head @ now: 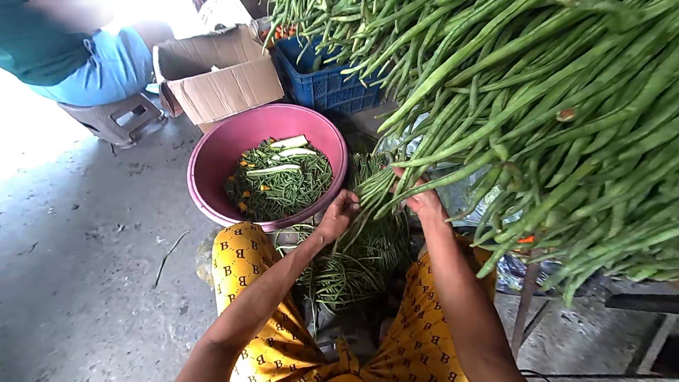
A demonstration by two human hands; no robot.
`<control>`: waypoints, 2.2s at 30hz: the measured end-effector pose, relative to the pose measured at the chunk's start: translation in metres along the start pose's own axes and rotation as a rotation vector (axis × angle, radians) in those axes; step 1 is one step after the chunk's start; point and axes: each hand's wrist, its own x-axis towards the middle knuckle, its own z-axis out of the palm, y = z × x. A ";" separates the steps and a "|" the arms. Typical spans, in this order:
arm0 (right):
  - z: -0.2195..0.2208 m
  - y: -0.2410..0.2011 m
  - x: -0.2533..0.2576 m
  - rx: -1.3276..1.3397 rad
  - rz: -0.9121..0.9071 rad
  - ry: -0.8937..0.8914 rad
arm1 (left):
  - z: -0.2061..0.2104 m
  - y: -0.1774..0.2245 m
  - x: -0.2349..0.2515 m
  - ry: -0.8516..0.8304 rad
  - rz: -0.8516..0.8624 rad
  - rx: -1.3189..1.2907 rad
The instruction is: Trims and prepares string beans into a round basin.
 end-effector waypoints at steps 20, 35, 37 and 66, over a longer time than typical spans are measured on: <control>0.001 0.002 -0.006 -0.125 -0.040 0.035 | -0.015 0.009 0.004 -0.098 -0.184 -0.206; 0.008 -0.003 -0.021 -0.315 0.080 -0.246 | -0.019 0.002 0.008 -0.089 -0.217 -0.348; 0.009 -0.001 -0.017 -0.263 0.051 -0.259 | -0.020 0.002 0.009 -0.092 -0.202 -0.383; 0.009 0.020 -0.011 -0.058 0.081 -0.320 | -0.005 0.002 -0.001 0.093 0.099 0.335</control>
